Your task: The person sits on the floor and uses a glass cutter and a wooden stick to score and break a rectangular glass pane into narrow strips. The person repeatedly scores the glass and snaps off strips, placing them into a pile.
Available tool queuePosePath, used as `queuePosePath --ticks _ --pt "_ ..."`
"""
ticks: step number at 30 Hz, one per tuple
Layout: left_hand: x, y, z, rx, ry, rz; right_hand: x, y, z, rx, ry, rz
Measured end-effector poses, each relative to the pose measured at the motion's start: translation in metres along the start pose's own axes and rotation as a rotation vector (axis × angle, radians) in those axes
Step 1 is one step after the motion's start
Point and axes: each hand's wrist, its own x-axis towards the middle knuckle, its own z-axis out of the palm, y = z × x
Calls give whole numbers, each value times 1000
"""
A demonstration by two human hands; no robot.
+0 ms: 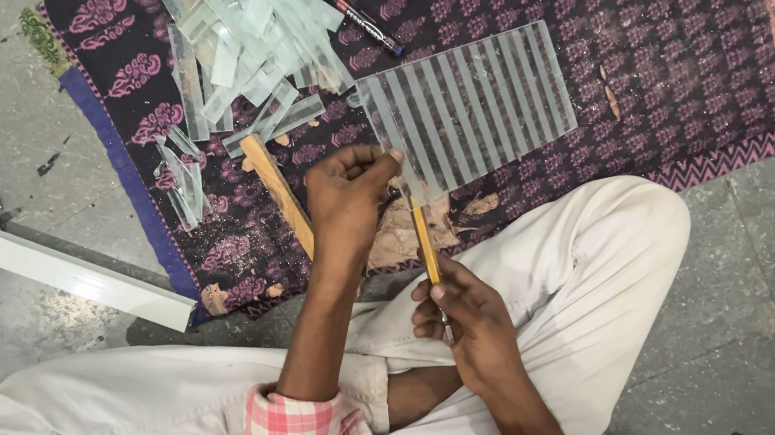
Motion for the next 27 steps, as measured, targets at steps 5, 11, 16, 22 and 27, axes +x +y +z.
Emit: queuePosePath --ticks 5,11,16,22,27 --pt "0 -4 0 7 5 -15 19 -3 10 -116 45 2" --pt "-1 1 1 12 2 -24 42 -12 13 -75 92 -16" --pt "-1 -2 -1 -10 11 -38 42 -14 11 21 19 -38" --pt "0 0 0 -5 21 -27 43 -18 16 -3 0 -19" --pt "0 -1 0 -16 11 -28 47 -13 9 83 7 -21"
